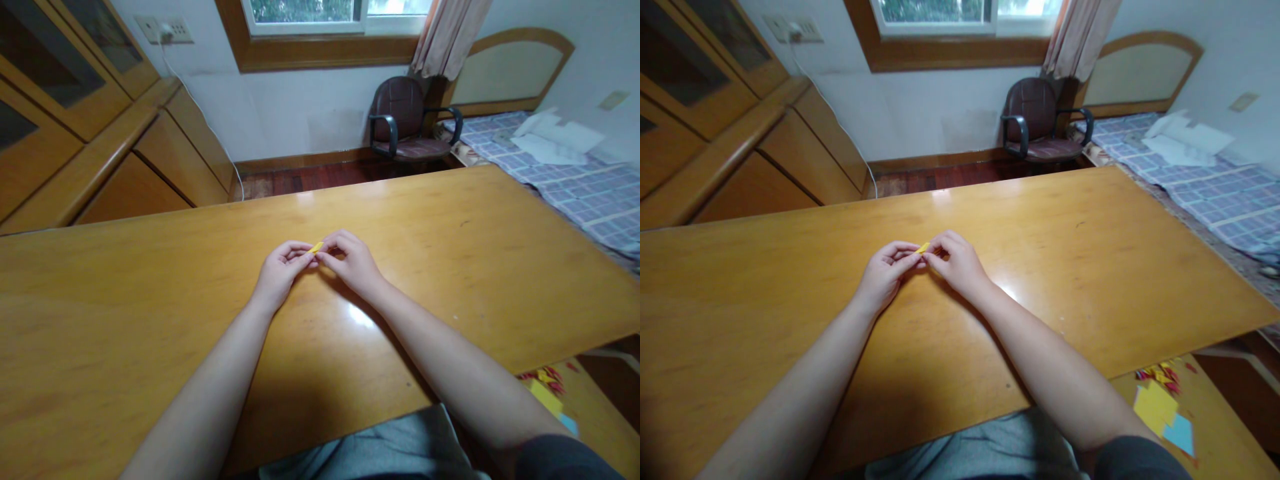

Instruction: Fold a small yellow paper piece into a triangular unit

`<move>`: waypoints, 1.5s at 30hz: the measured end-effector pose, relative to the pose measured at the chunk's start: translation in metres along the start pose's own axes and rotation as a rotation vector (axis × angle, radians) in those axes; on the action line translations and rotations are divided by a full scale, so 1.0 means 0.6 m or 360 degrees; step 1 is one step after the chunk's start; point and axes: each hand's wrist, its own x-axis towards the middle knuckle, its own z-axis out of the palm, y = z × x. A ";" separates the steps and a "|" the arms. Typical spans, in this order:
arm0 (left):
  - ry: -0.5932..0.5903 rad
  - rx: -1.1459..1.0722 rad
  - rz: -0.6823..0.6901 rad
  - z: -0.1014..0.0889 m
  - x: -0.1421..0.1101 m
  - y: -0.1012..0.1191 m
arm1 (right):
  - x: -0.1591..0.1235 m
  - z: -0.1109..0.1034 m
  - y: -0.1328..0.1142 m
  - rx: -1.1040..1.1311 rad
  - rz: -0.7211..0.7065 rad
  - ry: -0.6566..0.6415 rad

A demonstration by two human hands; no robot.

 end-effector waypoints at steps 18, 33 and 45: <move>-0.0024 -0.0030 -0.0033 -0.003 -0.004 0.002 | 0.002 0.000 0.003 0.0045 0.0107 0.0016; 0.0053 0.0018 -0.0037 0.001 0.000 0.001 | 0.002 0.000 0.002 0.0004 0.0057 0.0000; 0.0038 -0.0016 -0.0065 0.000 -0.003 0.004 | 0.004 -0.001 0.001 0.0032 0.0115 0.0013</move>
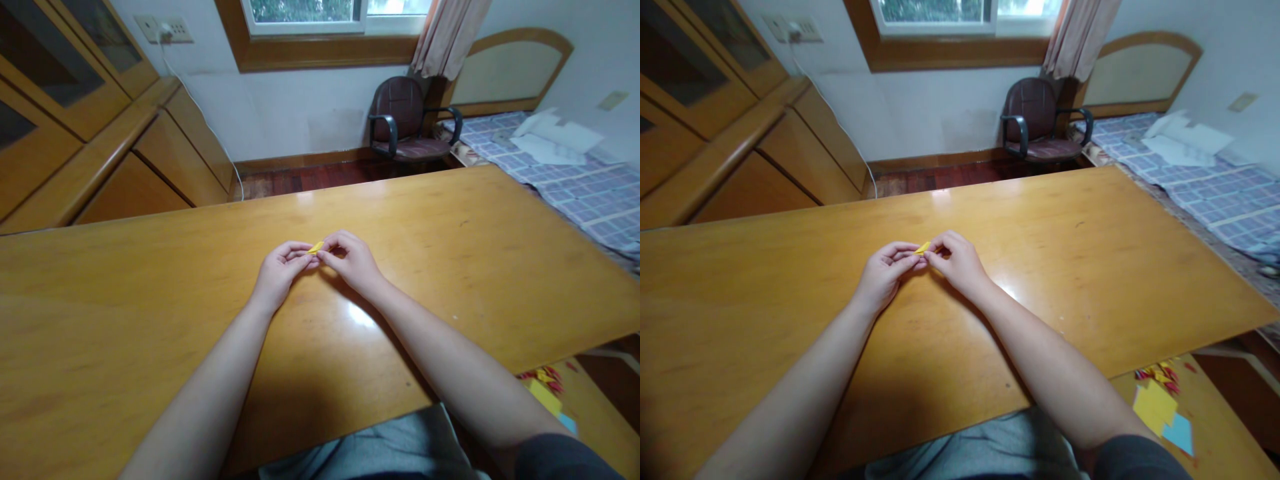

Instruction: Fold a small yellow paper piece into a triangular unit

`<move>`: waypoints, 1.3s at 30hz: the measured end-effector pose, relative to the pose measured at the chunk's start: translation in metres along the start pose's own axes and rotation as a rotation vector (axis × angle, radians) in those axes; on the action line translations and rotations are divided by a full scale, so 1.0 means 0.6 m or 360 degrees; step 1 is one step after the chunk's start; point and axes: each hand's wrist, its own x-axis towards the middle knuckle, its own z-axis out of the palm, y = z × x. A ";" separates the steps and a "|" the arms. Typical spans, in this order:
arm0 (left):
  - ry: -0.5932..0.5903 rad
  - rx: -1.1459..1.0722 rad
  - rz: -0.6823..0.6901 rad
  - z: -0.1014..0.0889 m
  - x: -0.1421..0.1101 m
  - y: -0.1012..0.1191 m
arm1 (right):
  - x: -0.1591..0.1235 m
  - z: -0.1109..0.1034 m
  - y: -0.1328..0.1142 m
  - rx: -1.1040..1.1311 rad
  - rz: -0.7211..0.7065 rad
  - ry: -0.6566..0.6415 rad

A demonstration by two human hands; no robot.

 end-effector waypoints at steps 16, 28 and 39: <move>0.0058 0.0004 0.0003 0.004 0.005 -0.003 | -0.001 0.002 0.002 0.0009 0.0019 -0.0016; 0.0061 -0.0098 -0.0059 0.005 0.003 0.006 | -0.006 0.017 0.029 0.0602 0.0384 -0.0073; -0.0014 -0.0004 -0.0016 0.003 0.004 0.002 | -0.002 0.011 0.021 0.0910 0.0605 -0.0016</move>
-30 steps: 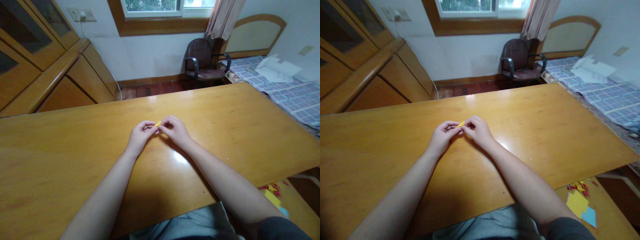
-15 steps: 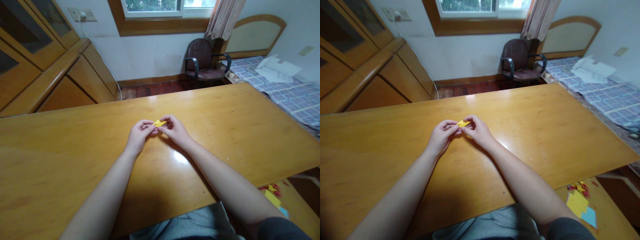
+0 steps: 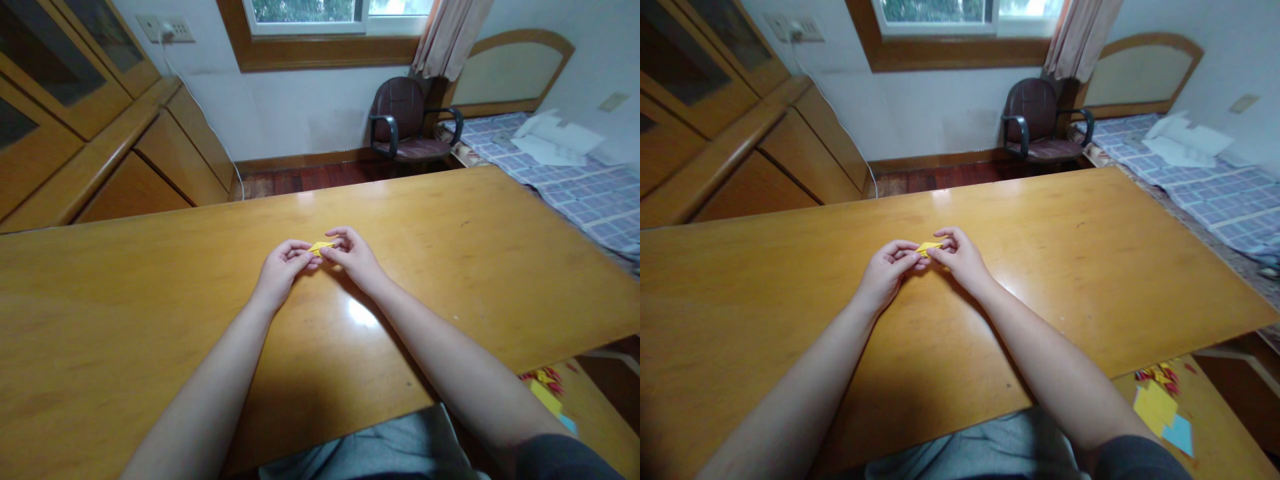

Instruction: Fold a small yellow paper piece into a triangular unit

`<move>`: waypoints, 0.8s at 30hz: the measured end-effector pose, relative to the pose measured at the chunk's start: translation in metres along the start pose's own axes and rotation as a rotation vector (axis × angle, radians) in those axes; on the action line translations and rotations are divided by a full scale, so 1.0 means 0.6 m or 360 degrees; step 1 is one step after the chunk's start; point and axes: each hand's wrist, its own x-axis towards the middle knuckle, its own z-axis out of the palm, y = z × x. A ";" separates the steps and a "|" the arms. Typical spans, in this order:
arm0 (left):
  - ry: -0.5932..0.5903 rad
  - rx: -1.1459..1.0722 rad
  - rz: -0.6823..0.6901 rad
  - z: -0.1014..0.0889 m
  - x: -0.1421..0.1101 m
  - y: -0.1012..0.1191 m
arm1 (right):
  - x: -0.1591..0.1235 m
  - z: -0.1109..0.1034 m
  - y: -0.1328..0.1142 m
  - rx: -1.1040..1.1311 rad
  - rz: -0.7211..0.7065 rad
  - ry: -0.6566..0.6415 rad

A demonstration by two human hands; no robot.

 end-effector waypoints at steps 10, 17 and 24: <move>-0.0043 0.0171 0.0125 -0.001 0.002 -0.006 | -0.007 0.006 -0.006 -0.0080 0.0021 -0.0059; -0.0031 0.0202 0.0120 -0.002 0.000 -0.004 | -0.008 0.006 -0.004 -0.0062 0.0002 -0.0077; 0.0009 0.0249 0.0128 -0.001 -0.002 -0.002 | -0.008 0.005 -0.003 -0.0064 0.0000 -0.0088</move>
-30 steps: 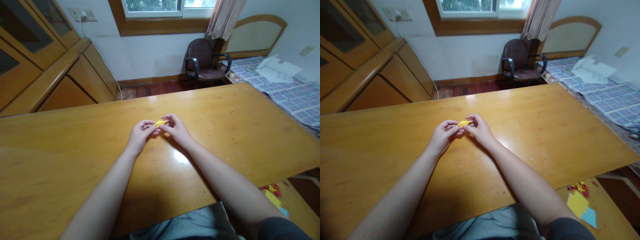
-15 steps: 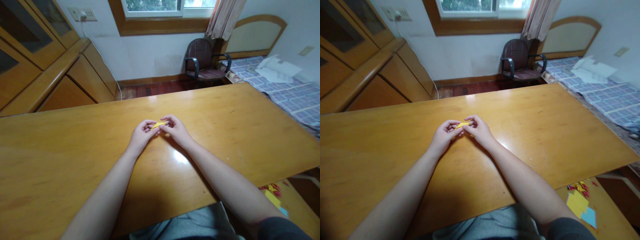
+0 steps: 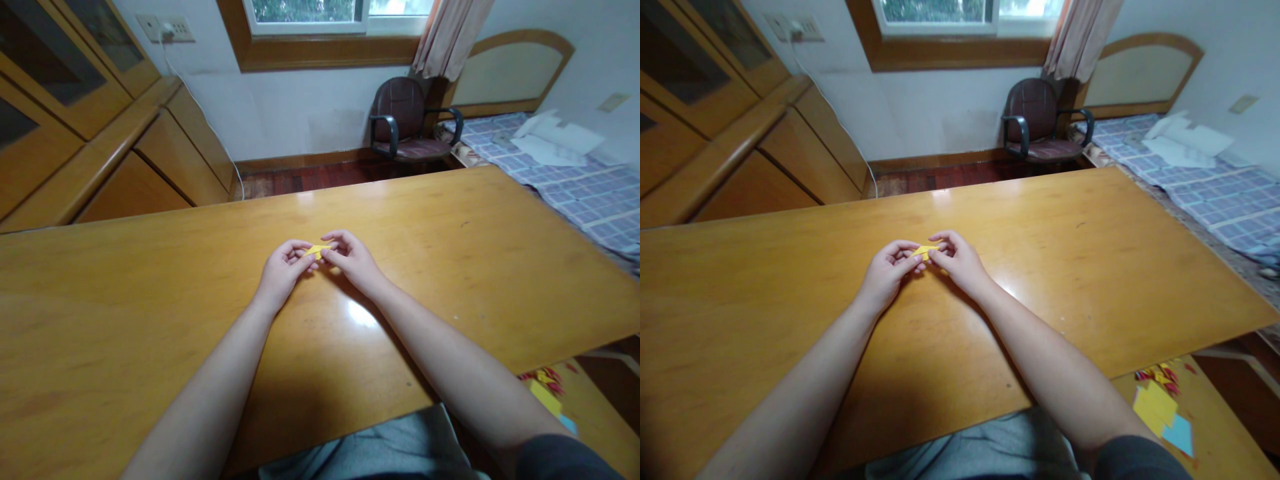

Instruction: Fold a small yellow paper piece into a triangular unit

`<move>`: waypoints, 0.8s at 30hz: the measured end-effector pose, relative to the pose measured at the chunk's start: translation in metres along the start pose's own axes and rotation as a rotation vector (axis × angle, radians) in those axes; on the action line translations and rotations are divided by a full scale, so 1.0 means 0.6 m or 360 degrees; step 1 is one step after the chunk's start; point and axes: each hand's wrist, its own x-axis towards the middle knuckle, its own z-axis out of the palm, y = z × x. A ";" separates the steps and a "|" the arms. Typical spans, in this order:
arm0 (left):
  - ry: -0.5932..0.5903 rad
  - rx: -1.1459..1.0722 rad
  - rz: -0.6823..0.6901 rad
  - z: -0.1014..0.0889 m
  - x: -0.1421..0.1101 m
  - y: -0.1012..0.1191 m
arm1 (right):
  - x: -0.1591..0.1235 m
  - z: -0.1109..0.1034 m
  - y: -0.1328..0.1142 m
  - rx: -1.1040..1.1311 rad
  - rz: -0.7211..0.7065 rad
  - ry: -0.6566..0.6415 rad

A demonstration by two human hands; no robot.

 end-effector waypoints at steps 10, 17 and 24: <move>-0.0006 0.0084 0.0028 0.004 -0.003 0.004 | 0.002 -0.001 0.004 -0.0123 -0.0019 -0.0023; -0.0010 0.0045 0.0027 0.005 -0.002 0.001 | 0.004 -0.001 0.005 0.0072 0.0038 0.0010; 0.0016 0.0060 0.0033 0.006 -0.002 0.004 | 0.004 -0.001 0.005 0.0092 0.0065 -0.0016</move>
